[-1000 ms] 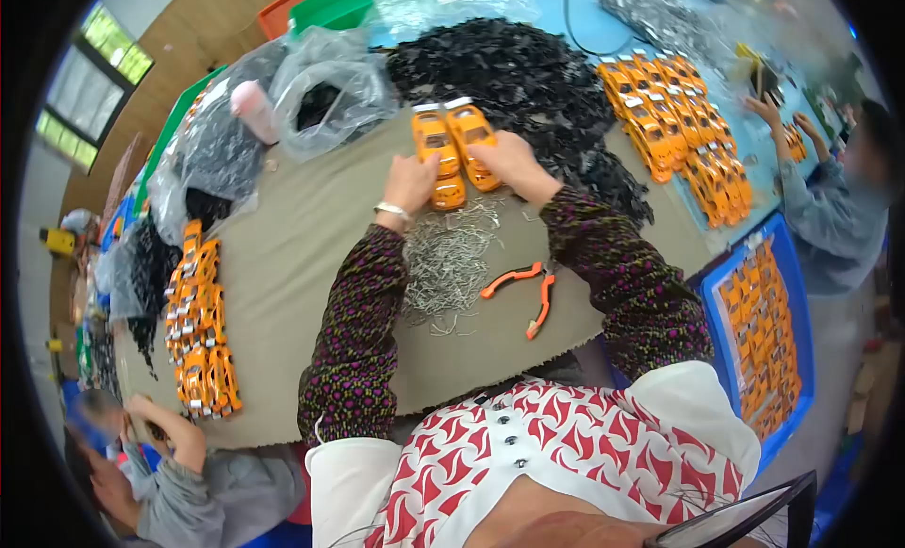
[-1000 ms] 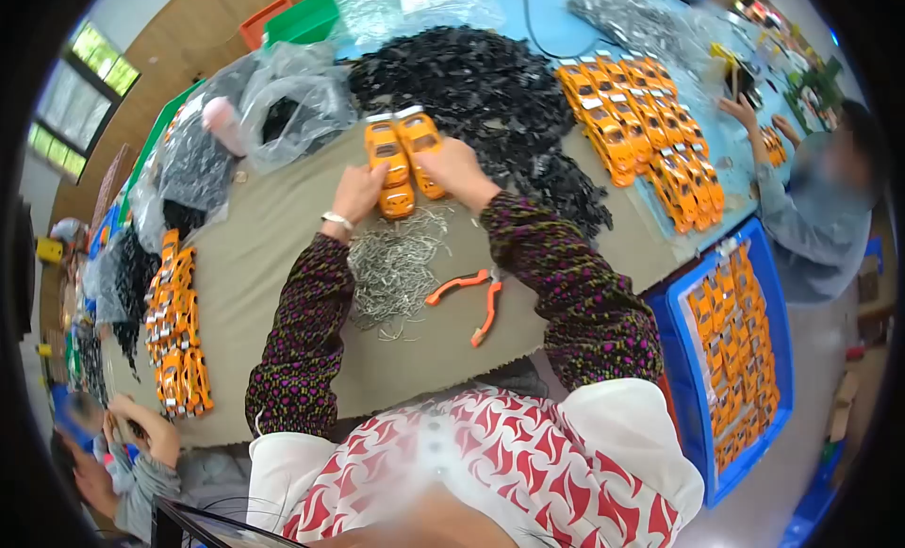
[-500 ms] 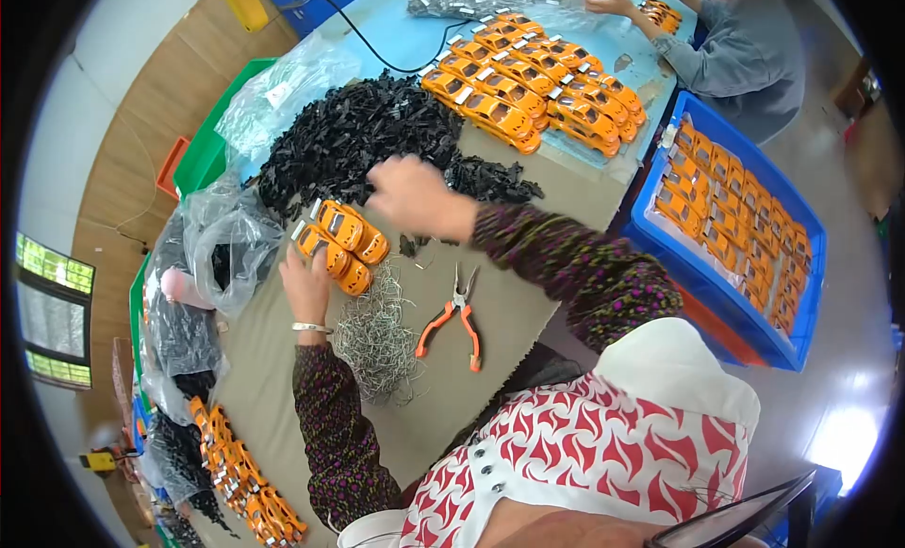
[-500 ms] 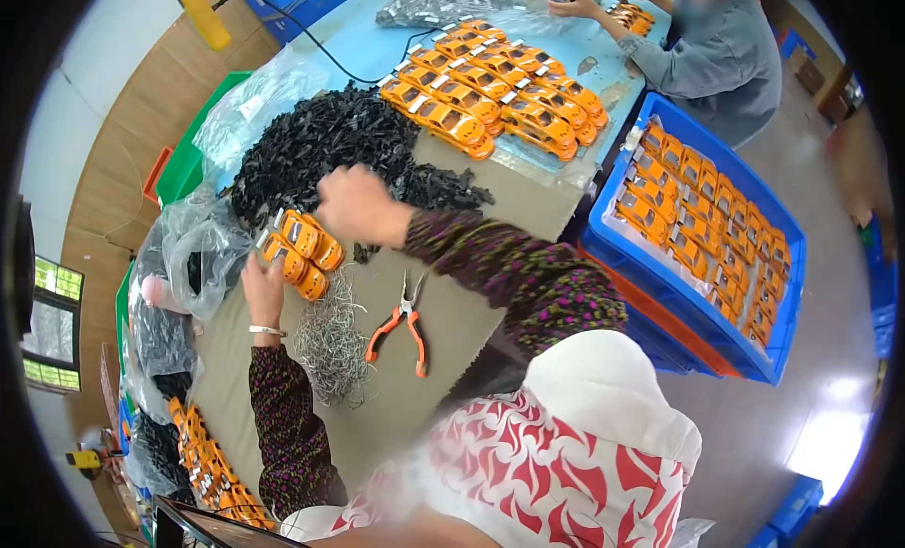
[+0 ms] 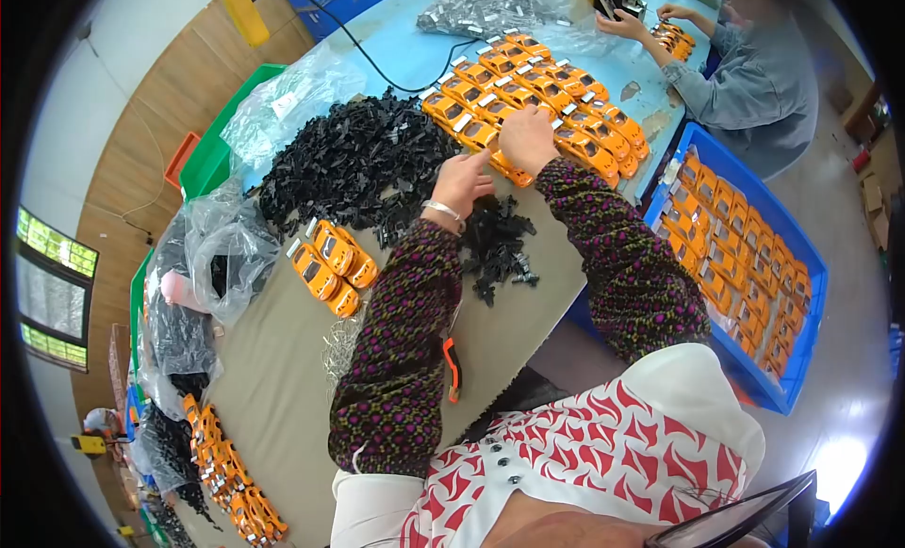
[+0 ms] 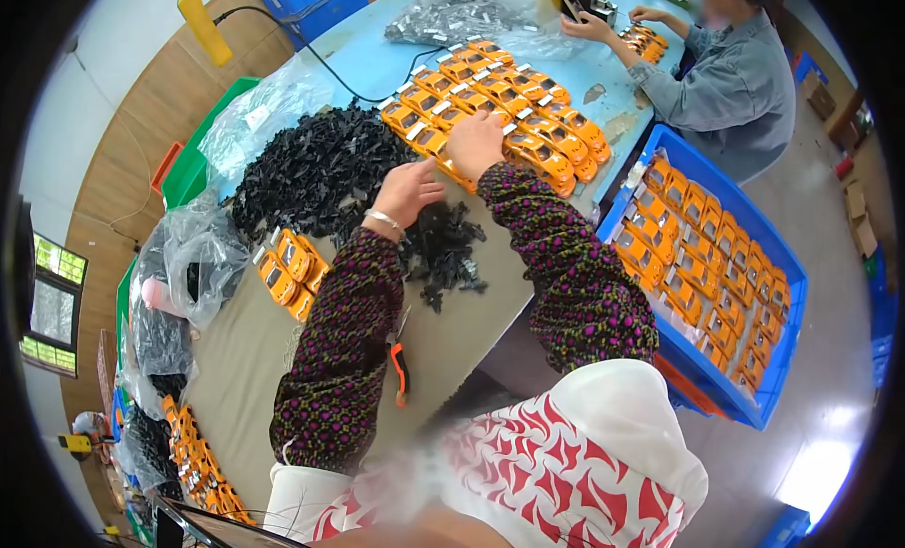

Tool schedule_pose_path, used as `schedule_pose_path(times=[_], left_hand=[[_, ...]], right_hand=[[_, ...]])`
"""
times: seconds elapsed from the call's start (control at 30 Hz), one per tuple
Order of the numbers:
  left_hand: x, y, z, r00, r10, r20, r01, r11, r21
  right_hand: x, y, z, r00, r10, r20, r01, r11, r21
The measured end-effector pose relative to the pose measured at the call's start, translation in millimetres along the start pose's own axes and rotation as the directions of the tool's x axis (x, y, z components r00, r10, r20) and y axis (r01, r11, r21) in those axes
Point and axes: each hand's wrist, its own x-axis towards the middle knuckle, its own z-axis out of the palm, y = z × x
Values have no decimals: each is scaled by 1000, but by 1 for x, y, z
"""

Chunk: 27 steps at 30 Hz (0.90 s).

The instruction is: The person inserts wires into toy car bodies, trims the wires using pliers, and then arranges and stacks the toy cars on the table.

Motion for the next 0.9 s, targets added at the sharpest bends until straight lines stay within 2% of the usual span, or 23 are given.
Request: schedule_pose_path(times=[0.07,0.13,0.17,0.2,0.23,0.27,0.3,0.33,0.43,0.53,0.7,0.8,0.83,0.9], left_hand=[[23,-9,14,997,-67,-27,70,992,106],[32,-15,16,999,5,-40,-1,994,105],[26,-10,23,998,-16,-55,19,999,51],[34,-13,23,995,-28,-91,36,996,86],[37,-18,19,999,2,-52,3,995,98],[36,-17,18,998,-3,-56,10,993,114],[37,-17,17,1000,-14,-9,14,994,107],[41,-16,13,998,-50,-34,54,990,132],[46,-15,17,991,-111,-79,121,981,148],[46,-11,16,982,-138,-129,153,982,114],[43,-12,16,976,-156,-151,178,974,141],[41,-7,17,975,-166,-147,189,970,155],[39,-5,18,972,-179,-150,201,969,147],[35,-2,18,965,-206,-161,228,964,134]], right_hand=[[3,-3,1,998,65,3,-65,997,-37],[-1,-2,-18,999,26,48,-25,999,-22],[1,-5,-13,993,110,33,-109,994,-32],[1,-7,-15,990,136,26,-135,990,-43],[1,-4,-18,988,121,101,-130,988,89],[2,-5,-8,987,136,82,-144,985,94],[2,-13,-5,935,354,40,-352,904,242],[3,-22,-6,872,489,37,-460,789,407],[4,-15,-5,870,491,30,-461,792,399],[5,-12,-16,897,386,215,-441,772,458],[6,-13,-37,839,448,309,-543,729,417],[5,-3,-45,856,298,423,-497,701,512],[5,2,-45,856,302,419,-497,702,511],[4,9,-42,901,174,397,-382,752,537]])
